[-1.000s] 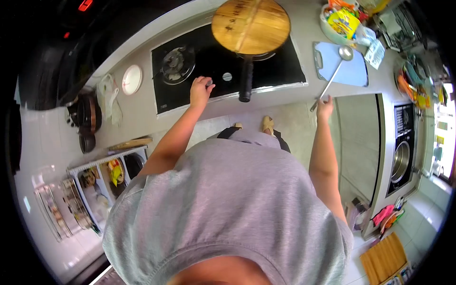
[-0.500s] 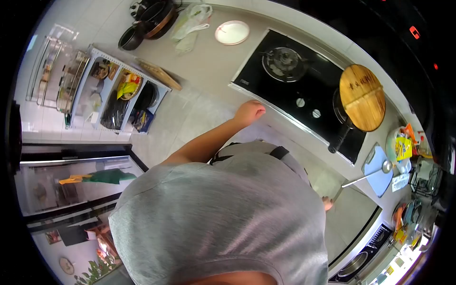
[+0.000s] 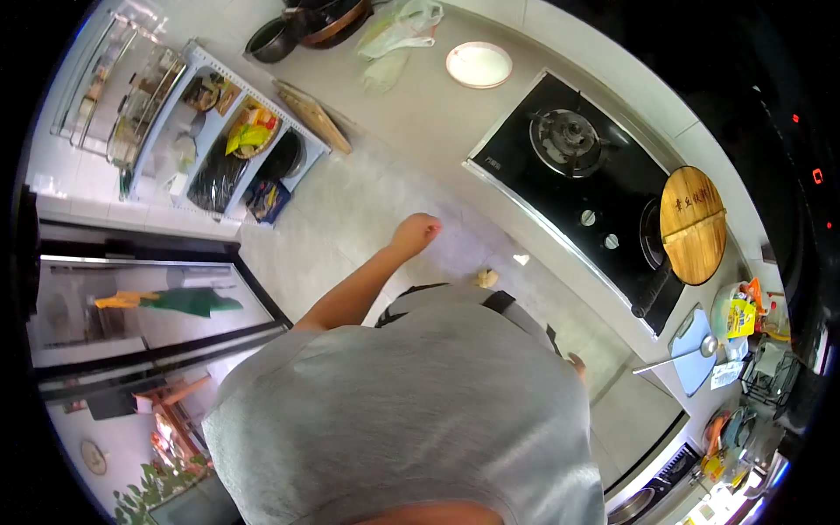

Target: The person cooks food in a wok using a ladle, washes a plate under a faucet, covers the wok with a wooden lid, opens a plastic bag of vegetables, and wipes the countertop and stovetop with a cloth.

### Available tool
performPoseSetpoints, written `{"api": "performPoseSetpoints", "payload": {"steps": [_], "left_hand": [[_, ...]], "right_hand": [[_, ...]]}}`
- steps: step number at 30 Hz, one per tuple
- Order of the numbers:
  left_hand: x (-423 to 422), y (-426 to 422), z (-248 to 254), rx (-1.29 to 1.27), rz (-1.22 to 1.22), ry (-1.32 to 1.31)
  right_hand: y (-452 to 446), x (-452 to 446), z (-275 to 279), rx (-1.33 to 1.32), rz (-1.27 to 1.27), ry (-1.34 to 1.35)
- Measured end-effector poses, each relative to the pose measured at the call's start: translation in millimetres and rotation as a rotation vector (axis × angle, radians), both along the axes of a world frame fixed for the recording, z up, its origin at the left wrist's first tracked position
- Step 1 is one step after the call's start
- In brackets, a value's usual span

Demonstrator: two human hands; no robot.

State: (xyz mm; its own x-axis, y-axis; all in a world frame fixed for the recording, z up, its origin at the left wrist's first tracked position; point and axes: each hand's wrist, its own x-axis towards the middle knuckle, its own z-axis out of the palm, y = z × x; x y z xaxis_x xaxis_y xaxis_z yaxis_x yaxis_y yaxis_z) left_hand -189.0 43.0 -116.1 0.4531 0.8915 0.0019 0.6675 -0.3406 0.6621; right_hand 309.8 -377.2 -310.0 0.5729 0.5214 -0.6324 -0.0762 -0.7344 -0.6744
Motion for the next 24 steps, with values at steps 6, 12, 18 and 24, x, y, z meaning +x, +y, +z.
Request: {"api": "performPoseSetpoints", "payload": {"steps": [6, 12, 18, 24], "left_hand": [[-76, -82, 38, -0.218, 0.231, 0.235], [-137, -93, 54, -0.287, 0.183, 0.361], [-184, -41, 46, -0.209, 0.287, 0.218], [-282, 34, 57, -0.144, 0.344, 0.089]], "right_hand": [[90, -30, 30, -0.027, 0.572, 0.278], [172, -95, 54, -0.211, 0.355, 0.292], [247, -179, 57, -0.162, 0.647, 0.145], [348, -297, 92, -0.072, 1.122, -0.257]]}}
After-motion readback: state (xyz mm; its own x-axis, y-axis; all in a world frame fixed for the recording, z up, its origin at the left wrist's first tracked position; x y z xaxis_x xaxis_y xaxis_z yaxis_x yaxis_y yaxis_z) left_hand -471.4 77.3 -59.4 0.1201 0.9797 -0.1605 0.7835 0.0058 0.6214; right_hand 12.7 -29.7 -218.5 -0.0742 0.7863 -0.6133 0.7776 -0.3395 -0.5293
